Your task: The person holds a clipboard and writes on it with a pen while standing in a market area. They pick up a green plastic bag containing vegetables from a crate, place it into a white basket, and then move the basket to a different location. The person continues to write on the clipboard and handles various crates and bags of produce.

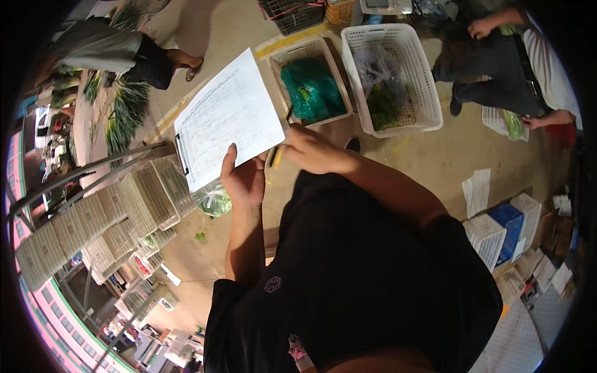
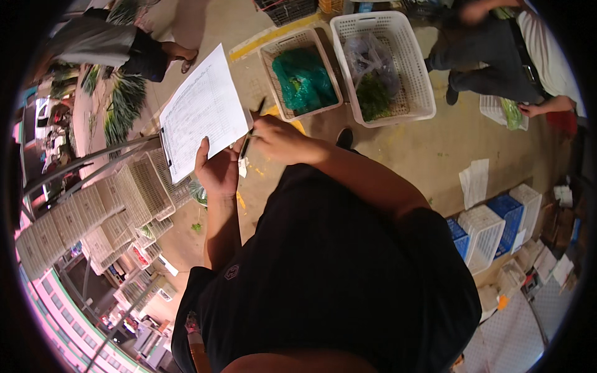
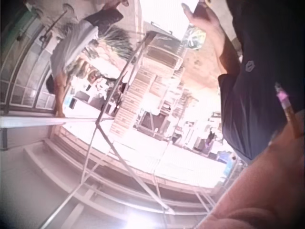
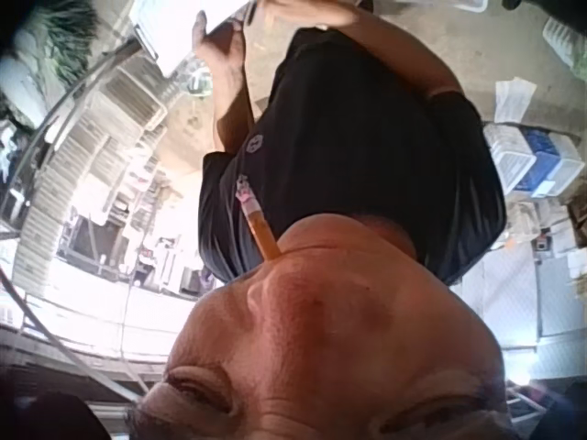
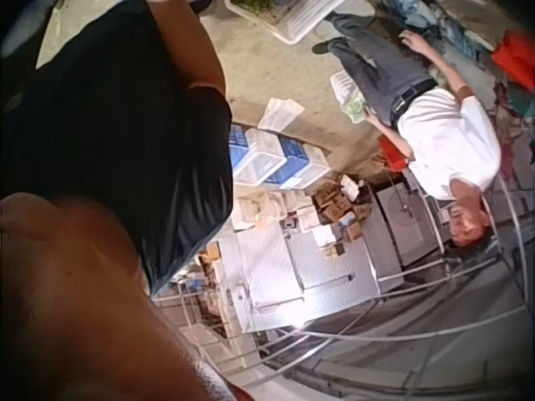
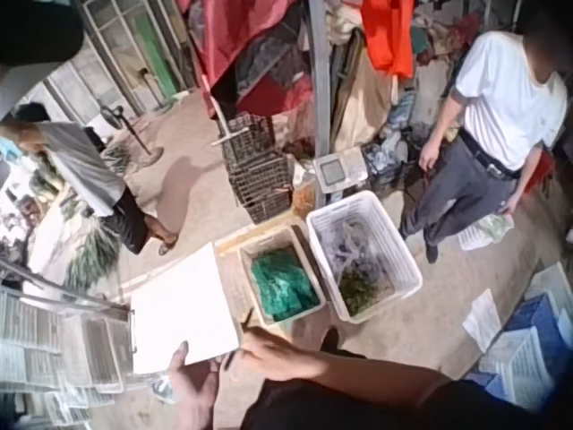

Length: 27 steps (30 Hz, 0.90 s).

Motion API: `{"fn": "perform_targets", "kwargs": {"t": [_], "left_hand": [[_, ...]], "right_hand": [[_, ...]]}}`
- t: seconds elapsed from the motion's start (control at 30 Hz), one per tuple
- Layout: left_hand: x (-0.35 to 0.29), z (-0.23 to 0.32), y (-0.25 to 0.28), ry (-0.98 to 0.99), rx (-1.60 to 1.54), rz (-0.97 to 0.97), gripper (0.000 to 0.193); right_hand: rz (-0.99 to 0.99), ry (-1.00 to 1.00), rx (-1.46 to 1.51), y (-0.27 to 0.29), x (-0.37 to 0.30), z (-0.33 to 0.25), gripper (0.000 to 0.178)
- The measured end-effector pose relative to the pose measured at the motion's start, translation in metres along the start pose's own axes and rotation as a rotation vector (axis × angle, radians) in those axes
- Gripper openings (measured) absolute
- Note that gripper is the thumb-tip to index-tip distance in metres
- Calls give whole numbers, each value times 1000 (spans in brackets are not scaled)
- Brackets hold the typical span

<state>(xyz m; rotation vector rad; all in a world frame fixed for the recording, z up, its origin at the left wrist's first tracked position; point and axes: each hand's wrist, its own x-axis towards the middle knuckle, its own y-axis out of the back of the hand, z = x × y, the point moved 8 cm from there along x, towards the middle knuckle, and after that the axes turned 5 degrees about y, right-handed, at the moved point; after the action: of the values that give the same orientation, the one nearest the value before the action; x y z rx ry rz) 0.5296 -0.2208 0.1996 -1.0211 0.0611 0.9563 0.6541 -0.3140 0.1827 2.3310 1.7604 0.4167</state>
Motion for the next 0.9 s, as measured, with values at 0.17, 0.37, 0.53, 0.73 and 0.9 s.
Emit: {"fn": "perform_targets", "kwargs": {"t": [0.17, 0.37, 0.53, 0.73, 0.9], "left_hand": [[28, 8, 38, 189, 154, 250, 45], [127, 23, 59, 325, 175, 142, 52], [237, -2, 95, 453, 283, 53, 62], [427, -95, 194, 733, 586, -54, 47], [469, -208, 201, 823, 401, -3, 48]], "right_hand": [[7, 298, -43, -44, 61, 5, 30], [71, -132, 297, -46, 121, 87, 38], [532, -656, 165, -7, 78, 264, 25], [999, -917, 153, 36, -7, 352, 43], [1017, -1023, -32, 21, -5, 342, 68]]}}
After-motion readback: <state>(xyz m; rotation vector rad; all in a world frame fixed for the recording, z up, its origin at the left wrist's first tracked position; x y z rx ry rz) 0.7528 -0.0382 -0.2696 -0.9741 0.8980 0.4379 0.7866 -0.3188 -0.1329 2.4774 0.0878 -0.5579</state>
